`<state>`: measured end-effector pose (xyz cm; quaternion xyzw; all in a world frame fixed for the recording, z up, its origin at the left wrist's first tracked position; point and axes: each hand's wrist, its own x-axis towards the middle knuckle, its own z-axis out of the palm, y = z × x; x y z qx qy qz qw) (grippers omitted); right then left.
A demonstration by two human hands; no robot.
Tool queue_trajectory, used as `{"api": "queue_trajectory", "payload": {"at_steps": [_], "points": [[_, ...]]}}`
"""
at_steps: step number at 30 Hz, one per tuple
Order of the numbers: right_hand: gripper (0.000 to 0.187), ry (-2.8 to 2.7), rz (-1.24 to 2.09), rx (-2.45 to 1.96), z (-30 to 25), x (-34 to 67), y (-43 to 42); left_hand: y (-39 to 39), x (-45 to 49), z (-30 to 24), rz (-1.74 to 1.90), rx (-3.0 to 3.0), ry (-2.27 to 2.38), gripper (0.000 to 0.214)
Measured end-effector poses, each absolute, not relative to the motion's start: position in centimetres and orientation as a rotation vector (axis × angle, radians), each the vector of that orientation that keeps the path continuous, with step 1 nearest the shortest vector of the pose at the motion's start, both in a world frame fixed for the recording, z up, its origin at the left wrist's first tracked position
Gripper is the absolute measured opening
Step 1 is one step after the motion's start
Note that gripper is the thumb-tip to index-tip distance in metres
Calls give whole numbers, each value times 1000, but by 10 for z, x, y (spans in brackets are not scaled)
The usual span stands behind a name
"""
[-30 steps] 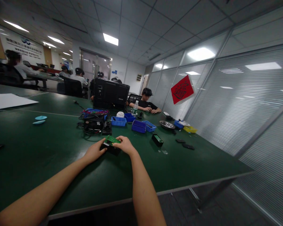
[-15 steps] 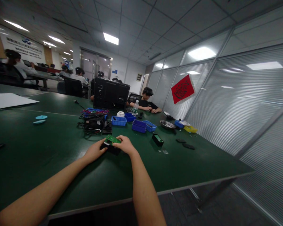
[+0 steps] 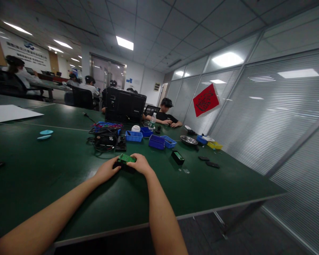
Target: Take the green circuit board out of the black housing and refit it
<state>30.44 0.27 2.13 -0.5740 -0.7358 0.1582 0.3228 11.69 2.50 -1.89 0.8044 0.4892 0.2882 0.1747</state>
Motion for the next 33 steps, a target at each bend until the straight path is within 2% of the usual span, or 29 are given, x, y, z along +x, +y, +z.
{"api": "queue_trajectory", "payload": {"at_steps": [20, 26, 33], "points": [[40, -1922, 292, -1577, 12, 309, 9, 26, 117, -21, 808, 2293, 1380, 53], [56, -2164, 236, -1710, 6, 302, 8, 28, 117, -22, 809, 2290, 1375, 54], [48, -2021, 159, -1975, 6, 300, 9, 24, 116, -18, 772, 2292, 1363, 51]]}}
